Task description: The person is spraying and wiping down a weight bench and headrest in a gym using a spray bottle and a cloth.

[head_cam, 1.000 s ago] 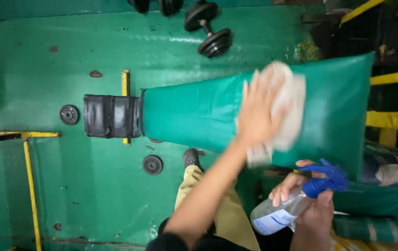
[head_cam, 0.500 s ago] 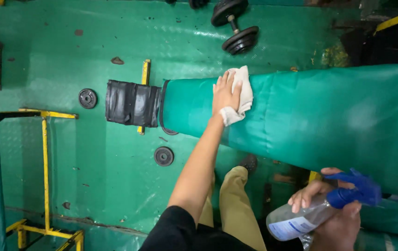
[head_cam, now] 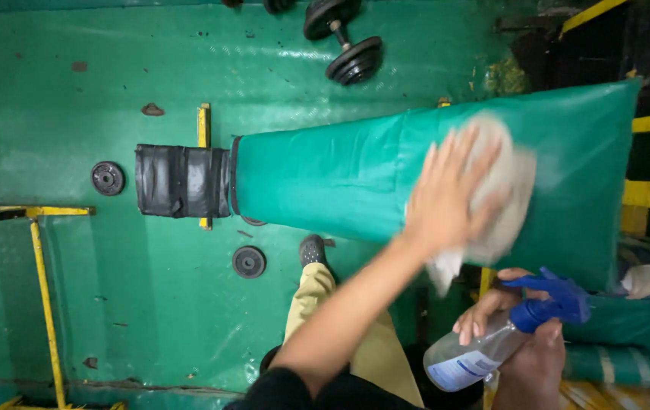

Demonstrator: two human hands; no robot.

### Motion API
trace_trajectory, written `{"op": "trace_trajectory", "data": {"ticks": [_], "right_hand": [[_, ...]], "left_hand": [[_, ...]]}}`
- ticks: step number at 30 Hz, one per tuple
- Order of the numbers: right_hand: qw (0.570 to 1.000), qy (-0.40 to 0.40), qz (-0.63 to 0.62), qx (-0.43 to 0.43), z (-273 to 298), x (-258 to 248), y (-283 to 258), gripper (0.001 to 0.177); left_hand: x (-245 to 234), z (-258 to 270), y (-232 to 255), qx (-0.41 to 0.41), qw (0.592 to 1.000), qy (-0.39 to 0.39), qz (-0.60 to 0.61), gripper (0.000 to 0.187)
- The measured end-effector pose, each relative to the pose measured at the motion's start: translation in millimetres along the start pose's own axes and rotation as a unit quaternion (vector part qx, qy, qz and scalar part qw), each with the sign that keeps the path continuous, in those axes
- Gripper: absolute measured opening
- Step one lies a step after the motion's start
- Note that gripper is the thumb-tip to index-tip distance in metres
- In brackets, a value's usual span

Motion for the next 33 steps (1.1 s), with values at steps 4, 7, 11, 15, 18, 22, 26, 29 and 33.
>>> {"op": "trace_trajectory", "data": {"ticks": [4, 7, 11, 15, 18, 22, 26, 29, 33], "right_hand": [[1.0, 0.001, -0.001, 0.02, -13, 17, 3, 0.09], [1.0, 0.01, 0.012, 0.022, -26, 23, 1, 0.089], [0.999, 0.0, 0.029, 0.031, -37, 26, 1, 0.091], [0.998, 0.002, 0.053, 0.043, -44, 30, 3, 0.091], [0.997, 0.007, 0.057, 0.046, -47, 34, 4, 0.09], [0.998, 0.0, 0.047, 0.039, -46, 45, 9, 0.089], [0.999, -0.032, 0.015, 0.028, -40, 61, 9, 0.087], [0.999, -0.029, 0.007, 0.018, -28, 64, 5, 0.085], [1.0, -0.015, 0.025, -0.002, -19, 64, -10, 0.081]], "left_hand": [[-17, -47, -50, -0.031, 0.999, 0.019, -0.023, 0.071], [-29, -25, -73, -0.098, 0.995, 0.025, -0.016, 0.059], [-63, 49, -116, -0.116, 0.989, 0.084, -0.021, 0.068], [-101, 89, -221, -0.187, 0.971, 0.1, -0.109, 0.072], [-117, 66, -259, -0.242, 0.957, 0.108, -0.117, 0.066], [-76, 39, -249, -0.251, 0.956, 0.095, -0.118, 0.063], [-37, 13, -100, -0.11, 0.989, 0.091, -0.045, 0.069], [-32, 42, -14, -0.069, 0.996, 0.061, 0.017, 0.069], [4, 135, -34, -0.099, 0.995, 0.012, 0.015, 0.072]]}}
Point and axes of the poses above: each hand's wrist, its own z-axis away from the middle knuckle, its own x-axis out of the palm, y = z × x, the point moved 8 cm from there along -z, towards the middle knuckle, and after that the axes turned 12 degrees about z, right-handed, at the moved point
